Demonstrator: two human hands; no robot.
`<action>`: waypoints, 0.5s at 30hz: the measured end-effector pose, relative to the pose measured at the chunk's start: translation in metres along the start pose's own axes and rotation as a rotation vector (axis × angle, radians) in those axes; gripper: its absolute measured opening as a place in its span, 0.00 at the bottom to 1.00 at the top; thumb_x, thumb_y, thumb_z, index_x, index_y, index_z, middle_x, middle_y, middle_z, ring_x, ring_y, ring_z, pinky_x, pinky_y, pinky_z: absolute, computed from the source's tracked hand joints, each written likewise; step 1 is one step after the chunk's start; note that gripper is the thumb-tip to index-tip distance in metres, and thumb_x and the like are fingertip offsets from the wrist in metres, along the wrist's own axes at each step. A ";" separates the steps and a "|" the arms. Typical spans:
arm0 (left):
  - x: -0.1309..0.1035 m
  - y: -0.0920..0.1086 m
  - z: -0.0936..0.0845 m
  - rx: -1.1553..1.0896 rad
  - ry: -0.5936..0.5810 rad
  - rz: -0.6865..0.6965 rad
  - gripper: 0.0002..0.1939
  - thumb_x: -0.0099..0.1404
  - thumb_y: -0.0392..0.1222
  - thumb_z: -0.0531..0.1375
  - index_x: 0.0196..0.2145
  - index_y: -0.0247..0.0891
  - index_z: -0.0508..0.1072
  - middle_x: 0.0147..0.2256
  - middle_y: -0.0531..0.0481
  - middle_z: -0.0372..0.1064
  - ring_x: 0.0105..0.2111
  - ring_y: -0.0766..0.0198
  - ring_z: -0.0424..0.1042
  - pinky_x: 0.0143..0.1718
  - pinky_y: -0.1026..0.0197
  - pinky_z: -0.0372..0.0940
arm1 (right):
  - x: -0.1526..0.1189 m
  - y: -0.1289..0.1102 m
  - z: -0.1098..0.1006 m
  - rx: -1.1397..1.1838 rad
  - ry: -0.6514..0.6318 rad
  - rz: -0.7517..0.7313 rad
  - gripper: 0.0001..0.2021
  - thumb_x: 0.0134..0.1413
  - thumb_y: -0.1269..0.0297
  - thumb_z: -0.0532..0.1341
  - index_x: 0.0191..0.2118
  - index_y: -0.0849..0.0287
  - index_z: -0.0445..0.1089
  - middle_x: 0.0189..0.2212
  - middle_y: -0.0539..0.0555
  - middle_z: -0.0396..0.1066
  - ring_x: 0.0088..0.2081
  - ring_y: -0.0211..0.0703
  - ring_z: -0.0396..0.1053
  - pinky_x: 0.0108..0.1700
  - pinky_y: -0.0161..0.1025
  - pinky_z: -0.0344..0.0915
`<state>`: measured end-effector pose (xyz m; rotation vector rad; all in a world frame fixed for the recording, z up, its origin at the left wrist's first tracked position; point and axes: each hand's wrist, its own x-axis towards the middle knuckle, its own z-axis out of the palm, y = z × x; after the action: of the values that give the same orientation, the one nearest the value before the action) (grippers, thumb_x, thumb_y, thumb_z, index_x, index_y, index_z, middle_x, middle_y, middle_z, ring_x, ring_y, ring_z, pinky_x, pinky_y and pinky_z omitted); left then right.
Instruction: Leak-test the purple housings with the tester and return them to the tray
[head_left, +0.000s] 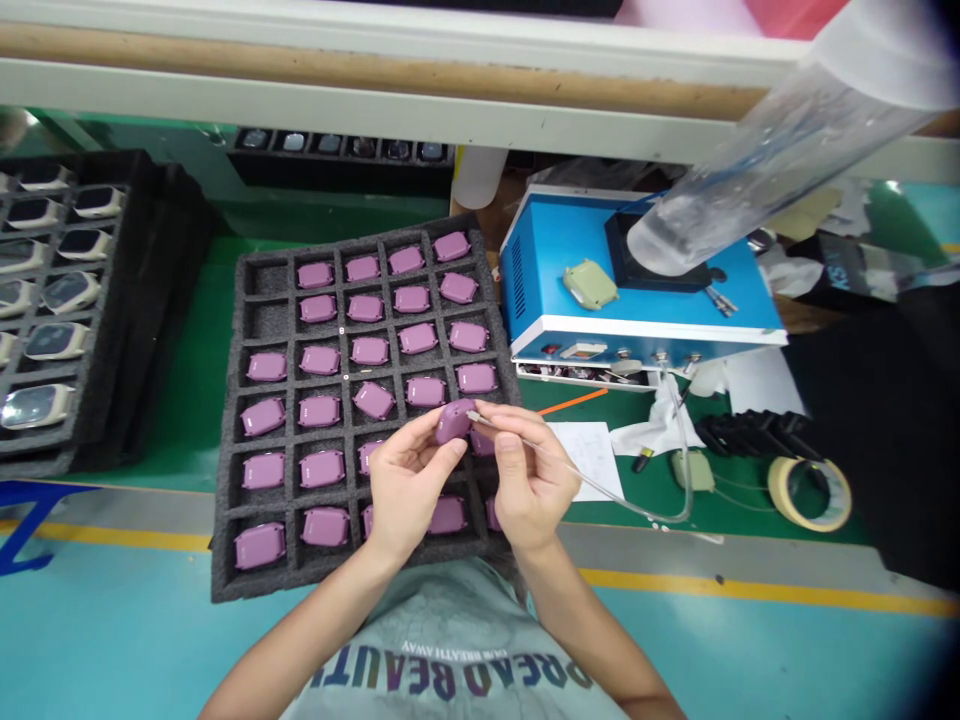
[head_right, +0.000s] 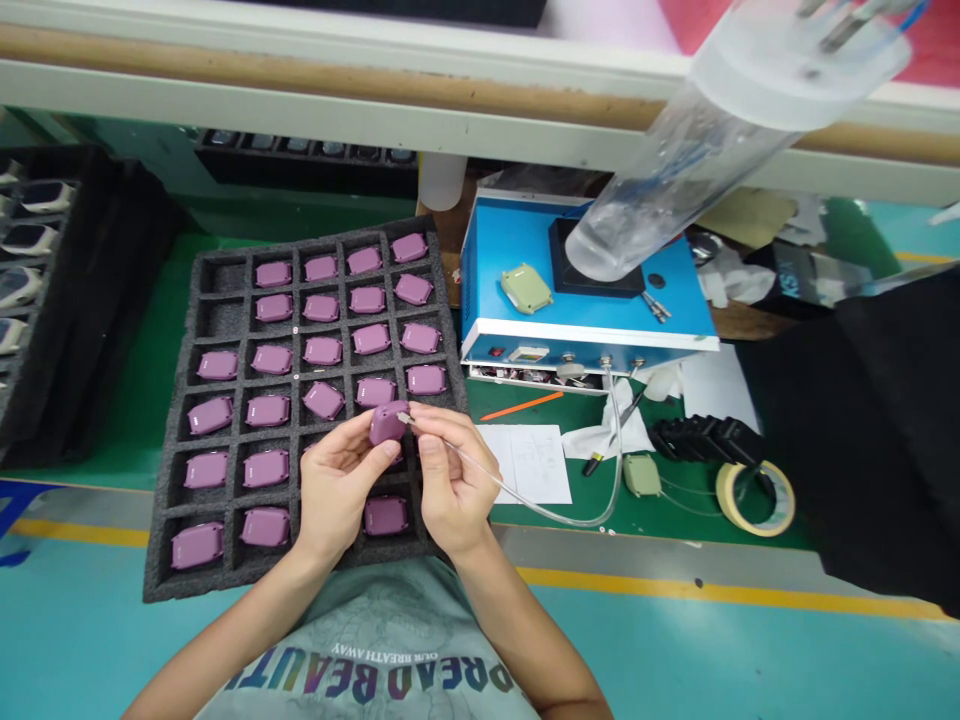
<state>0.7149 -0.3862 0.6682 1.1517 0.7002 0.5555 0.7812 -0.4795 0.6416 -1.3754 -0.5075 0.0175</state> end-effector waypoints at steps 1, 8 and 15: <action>0.000 0.000 0.000 0.000 -0.003 0.003 0.18 0.54 0.37 0.72 0.45 0.40 0.82 0.45 0.45 0.80 0.45 0.55 0.80 0.50 0.55 0.75 | 0.000 0.000 0.000 0.001 0.000 0.004 0.09 0.66 0.66 0.59 0.45 0.53 0.76 0.46 0.57 0.76 0.49 0.50 0.77 0.50 0.52 0.79; 0.001 0.000 -0.001 0.012 -0.009 0.016 0.18 0.55 0.36 0.72 0.45 0.41 0.82 0.46 0.45 0.80 0.46 0.57 0.80 0.51 0.56 0.74 | 0.001 0.001 0.002 0.044 -0.008 0.003 0.09 0.67 0.67 0.58 0.45 0.54 0.76 0.46 0.58 0.76 0.50 0.50 0.76 0.50 0.52 0.78; 0.004 -0.001 -0.003 0.043 0.021 0.008 0.20 0.54 0.40 0.73 0.45 0.39 0.81 0.45 0.43 0.80 0.45 0.55 0.80 0.52 0.53 0.73 | 0.005 0.004 0.005 0.034 -0.017 -0.025 0.09 0.67 0.65 0.58 0.45 0.54 0.76 0.45 0.58 0.76 0.49 0.48 0.76 0.50 0.49 0.78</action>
<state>0.7153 -0.3815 0.6654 1.1901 0.7287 0.5620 0.7848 -0.4724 0.6395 -1.3368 -0.5364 0.0178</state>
